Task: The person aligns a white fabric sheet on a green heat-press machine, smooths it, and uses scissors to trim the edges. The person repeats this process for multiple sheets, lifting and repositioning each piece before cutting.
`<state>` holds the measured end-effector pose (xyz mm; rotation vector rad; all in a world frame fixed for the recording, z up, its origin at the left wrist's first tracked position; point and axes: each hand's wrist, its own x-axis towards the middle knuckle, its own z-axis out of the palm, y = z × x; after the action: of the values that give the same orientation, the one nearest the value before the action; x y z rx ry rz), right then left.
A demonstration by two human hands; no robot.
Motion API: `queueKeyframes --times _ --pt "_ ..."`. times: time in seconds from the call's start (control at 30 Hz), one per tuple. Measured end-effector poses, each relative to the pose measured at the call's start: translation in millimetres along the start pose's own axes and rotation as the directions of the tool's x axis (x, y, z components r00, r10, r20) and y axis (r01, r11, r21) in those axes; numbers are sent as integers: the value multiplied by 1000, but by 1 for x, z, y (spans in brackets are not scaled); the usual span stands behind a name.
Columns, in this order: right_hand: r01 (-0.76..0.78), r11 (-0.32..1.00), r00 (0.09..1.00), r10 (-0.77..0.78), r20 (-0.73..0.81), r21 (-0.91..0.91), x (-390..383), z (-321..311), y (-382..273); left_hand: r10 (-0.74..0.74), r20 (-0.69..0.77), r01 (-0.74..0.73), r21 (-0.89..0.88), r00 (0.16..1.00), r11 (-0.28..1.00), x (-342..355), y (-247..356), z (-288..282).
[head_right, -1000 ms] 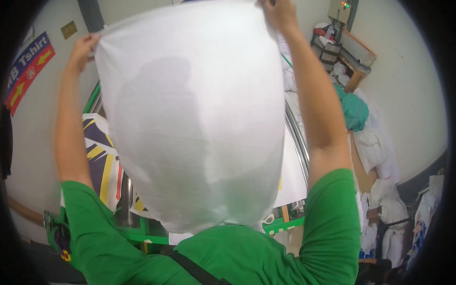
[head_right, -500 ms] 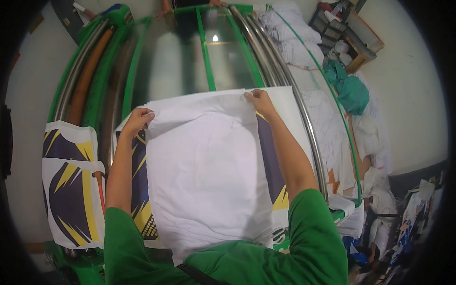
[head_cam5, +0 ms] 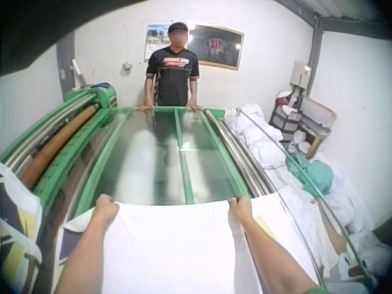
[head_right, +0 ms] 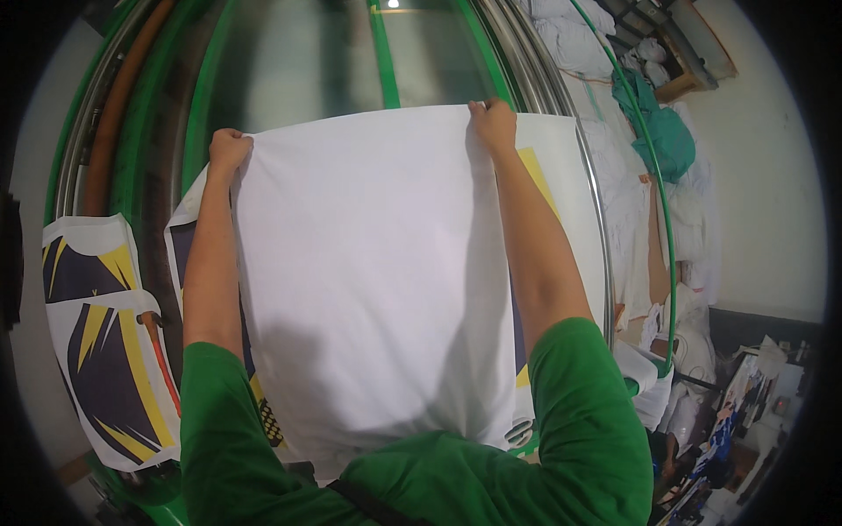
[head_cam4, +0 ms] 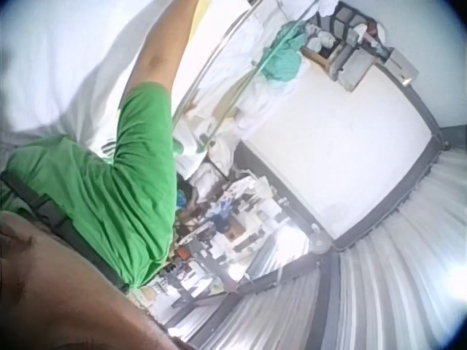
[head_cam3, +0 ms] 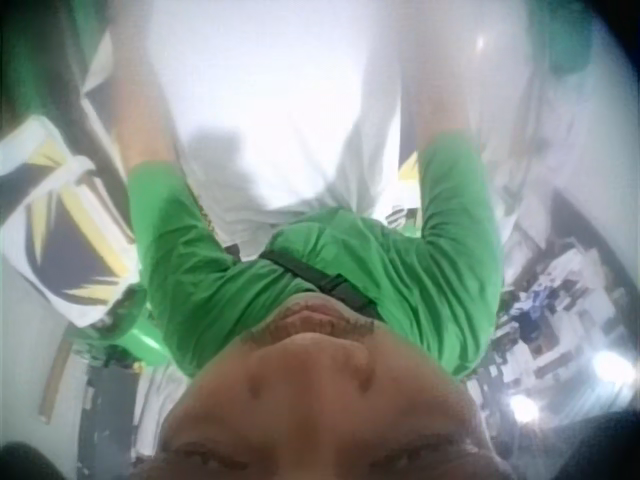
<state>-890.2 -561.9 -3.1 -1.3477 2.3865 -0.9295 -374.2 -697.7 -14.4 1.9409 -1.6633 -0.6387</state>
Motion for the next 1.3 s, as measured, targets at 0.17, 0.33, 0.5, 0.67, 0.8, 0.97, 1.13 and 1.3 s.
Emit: queueKeyframes --times 0.17,0.33,0.5,0.67,0.8,0.97,1.13,1.3 --pt "-33 999 999 33 0 -31 -4 -12 -5 81 -134 -80 9 988 997 -26 22 0" --pt "165 986 983 -161 -85 40 -71 -53 12 238 -407 -297 -87 882 951 -117 -4 -49" --pt "-2 999 947 16 320 -44 -289 -183 32 85 -177 -142 -341 981 929 -376 -75 -98" --pt "-247 939 815 335 472 -240 -497 -261 111 -386 -32 371 -212 922 904 -639 -119 -136" --pt "-285 940 853 337 397 -186 -576 -270 111 -390 -105 375 -139 915 917 -730 -114 -125" --pt "-261 957 888 289 358 -127 -586 -264 107 -277 -109 274 -37 955 961 -732 -105 -115" --pt "-84 968 881 184 436 -238 -586 -249 118 -276 -20 271 271 961 924 -727 -94 -114" --pt "-92 993 924 110 367 -68 -600 -238 130 -232 6 229 -185 973 956 -735 -141 -96"
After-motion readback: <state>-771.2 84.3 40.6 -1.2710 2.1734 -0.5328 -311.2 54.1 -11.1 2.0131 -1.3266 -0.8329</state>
